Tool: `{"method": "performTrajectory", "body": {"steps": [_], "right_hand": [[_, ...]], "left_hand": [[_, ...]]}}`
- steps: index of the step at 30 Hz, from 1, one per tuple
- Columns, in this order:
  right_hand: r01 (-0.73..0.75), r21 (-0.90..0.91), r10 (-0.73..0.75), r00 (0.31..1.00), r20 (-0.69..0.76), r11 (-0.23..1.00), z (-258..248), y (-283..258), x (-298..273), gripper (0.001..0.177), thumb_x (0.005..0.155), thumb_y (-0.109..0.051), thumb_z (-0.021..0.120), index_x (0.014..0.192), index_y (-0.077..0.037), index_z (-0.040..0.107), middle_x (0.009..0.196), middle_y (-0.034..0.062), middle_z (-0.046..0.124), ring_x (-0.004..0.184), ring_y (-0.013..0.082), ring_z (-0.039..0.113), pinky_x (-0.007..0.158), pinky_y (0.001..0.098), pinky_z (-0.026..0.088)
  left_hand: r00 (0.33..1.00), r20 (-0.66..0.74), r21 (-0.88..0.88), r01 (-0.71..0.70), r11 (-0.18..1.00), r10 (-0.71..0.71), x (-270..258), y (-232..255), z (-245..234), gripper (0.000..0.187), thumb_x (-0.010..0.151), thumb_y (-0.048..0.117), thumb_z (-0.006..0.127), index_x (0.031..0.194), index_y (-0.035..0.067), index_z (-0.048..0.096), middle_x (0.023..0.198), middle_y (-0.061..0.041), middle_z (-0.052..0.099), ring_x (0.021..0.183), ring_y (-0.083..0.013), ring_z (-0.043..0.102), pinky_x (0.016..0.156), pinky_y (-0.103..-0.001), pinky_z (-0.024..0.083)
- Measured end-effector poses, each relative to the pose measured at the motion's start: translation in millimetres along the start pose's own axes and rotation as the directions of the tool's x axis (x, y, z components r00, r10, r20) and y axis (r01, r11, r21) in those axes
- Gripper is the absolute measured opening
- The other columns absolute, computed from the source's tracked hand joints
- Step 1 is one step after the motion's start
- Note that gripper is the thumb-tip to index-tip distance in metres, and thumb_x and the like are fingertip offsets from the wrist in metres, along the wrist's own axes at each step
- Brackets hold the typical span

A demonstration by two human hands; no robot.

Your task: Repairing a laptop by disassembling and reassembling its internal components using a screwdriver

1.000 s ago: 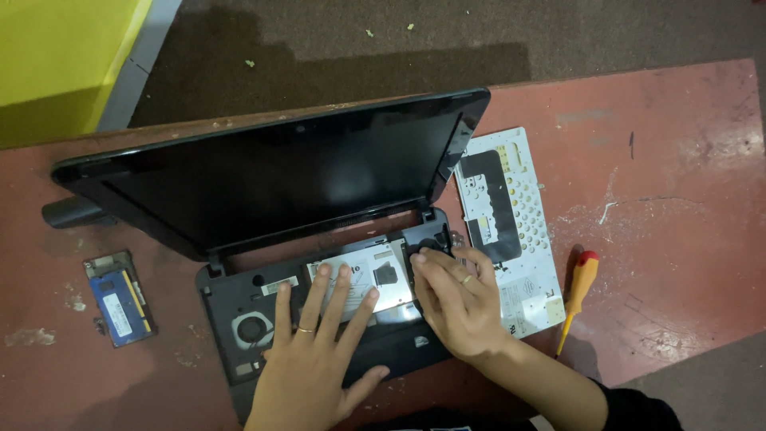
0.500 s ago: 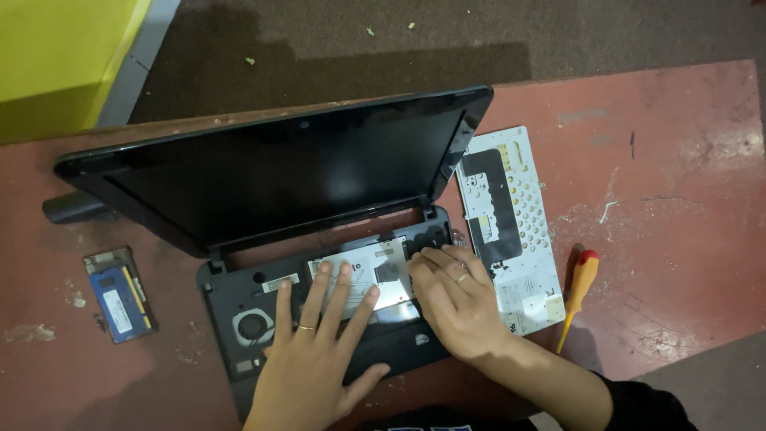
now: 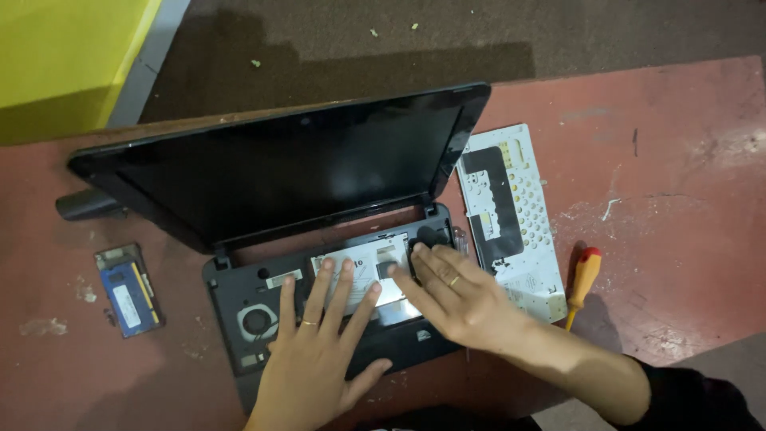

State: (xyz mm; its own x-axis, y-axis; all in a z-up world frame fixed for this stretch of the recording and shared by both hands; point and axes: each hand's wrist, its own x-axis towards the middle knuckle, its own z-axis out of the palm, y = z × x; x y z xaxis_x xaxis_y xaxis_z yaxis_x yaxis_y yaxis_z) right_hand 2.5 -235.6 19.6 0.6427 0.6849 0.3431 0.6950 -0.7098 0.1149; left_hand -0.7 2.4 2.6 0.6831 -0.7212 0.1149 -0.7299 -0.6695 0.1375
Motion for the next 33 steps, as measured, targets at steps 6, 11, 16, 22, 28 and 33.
{"method": "performTrajectory", "body": {"steps": [6,11,16,22,28,33], "right_hand": [[-0.107,0.04,0.102,0.988,0.112,0.993,8,-20,-28,0.044,0.104,-0.011,0.041,0.147,-0.01,0.035,0.135,0.0272,0.056,0.131,0.0398,0.053,0.109,0.0486,0.046],[-0.228,-0.074,0.239,0.949,0.207,0.971,-5,-32,-23,0.046,0.104,-0.012,0.033,0.149,-0.012,0.034,0.149,0.0204,0.042,0.142,0.0341,0.035,0.11,0.0561,0.036],[-0.336,-0.004,0.323,0.902,0.288,0.942,-13,-37,-27,0.07,0.086,0.006,0.042,0.152,-0.014,0.031,0.158,0.014,0.026,0.147,0.0405,0.02,0.116,0.0619,0.022],[-0.42,0.084,0.376,0.872,0.313,0.904,-14,-36,-41,0.077,0.082,0.006,0.043,0.154,-0.015,0.025,0.16,0.0053,0.027,0.15,0.0382,0.016,0.117,0.0638,0.013],[-0.559,0.192,0.463,0.8,0.381,0.807,-14,-28,-52,0.089,0.069,0.007,0.052,0.152,-0.013,0.025,0.16,0.0064,0.029,0.15,0.0353,0.016,0.113,0.0645,0.007],[-0.807,0.188,0.806,0.583,0.098,0.56,-30,-4,-83,0.057,0.084,-0.001,0.064,0.137,-0.012,0.046,0.133,0.0022,0.061,0.132,0.024,0.053,0.115,0.0488,0.026]], "left_hand": [[1.0,0.009,0.022,0.015,1.0,-0.015,1,0,4,0.101,0.075,0.083,0.048,0.152,0.022,0.028,0.159,-0.015,0.024,0.148,-0.0355,0.018,0.112,-0.06,0.024],[1.0,0.006,0.037,0.002,0.999,-0.002,1,1,3,0.1,0.075,0.082,0.044,0.153,0.022,0.025,0.16,-0.014,0.02,0.149,-0.035,0.017,0.114,-0.062,0.019],[1.0,0.01,0.043,0.009,0.999,-0.01,2,4,0,0.097,0.074,0.08,0.047,0.15,0.021,0.031,0.158,-0.016,0.026,0.147,-0.036,0.021,0.114,-0.061,0.022],[1.0,0.013,0.065,0.011,0.998,-0.012,2,7,1,0.096,0.074,0.08,0.046,0.149,0.021,0.032,0.157,-0.016,0.027,0.147,-0.0363,0.022,0.114,-0.062,0.022],[1.0,0.024,0.084,0.007,0.996,-0.009,5,8,-2,0.091,0.077,0.078,0.043,0.148,0.021,0.035,0.156,-0.016,0.03,0.146,-0.0358,0.025,0.114,-0.062,0.022],[0.999,0.035,0.071,0.003,0.998,-0.006,4,8,3,0.092,0.077,0.079,0.044,0.148,0.022,0.035,0.155,-0.016,0.031,0.146,-0.0354,0.025,0.114,-0.061,0.022]]}}
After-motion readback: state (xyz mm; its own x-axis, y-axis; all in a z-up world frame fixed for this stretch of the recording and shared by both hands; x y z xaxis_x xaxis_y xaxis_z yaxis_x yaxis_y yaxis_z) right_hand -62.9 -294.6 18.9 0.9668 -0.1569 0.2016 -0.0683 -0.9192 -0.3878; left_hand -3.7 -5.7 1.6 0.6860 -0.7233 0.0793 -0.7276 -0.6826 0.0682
